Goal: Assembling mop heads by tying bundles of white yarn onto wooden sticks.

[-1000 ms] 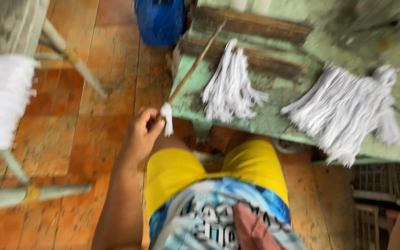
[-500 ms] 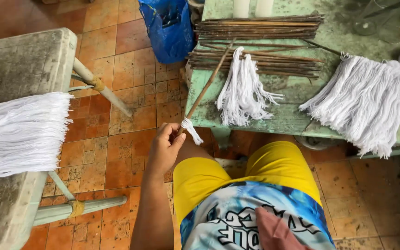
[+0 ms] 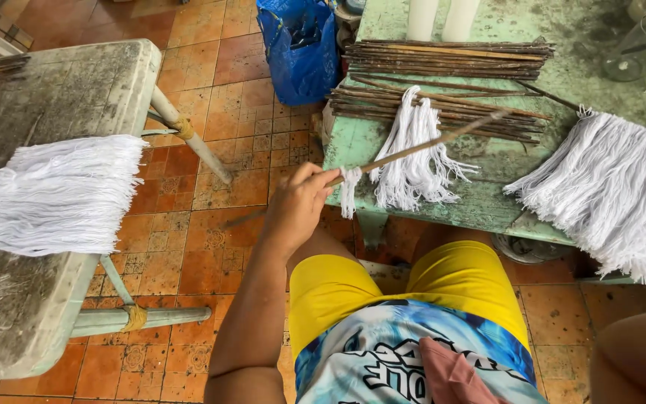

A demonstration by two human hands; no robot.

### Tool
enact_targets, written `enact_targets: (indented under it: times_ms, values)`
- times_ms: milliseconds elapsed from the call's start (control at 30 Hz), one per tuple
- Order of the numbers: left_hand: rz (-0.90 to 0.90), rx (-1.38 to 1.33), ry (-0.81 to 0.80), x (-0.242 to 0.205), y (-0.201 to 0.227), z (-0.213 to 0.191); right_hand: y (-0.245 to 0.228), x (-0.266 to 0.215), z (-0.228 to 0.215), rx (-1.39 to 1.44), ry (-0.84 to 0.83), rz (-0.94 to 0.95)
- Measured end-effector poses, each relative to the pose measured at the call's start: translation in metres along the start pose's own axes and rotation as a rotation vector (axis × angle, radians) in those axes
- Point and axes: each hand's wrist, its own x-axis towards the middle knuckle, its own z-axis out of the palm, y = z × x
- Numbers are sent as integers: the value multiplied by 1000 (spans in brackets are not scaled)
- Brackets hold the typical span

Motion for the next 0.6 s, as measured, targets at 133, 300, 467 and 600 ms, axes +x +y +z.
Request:
enact_targets:
  times_ms: [133, 300, 467, 600]
  values:
    - [211, 182, 113, 19, 10, -8, -2, 15, 37, 27, 4, -11]
    - [294, 215, 94, 36, 18, -18, 21, 9, 101, -484, -419, -128]
    - [70, 125, -99, 20, 23, -25, 41, 27, 94, -600, -398, -236]
    - [26, -297, -80, 6, 14, 4, 63, 28, 100, -490, -117, -242]
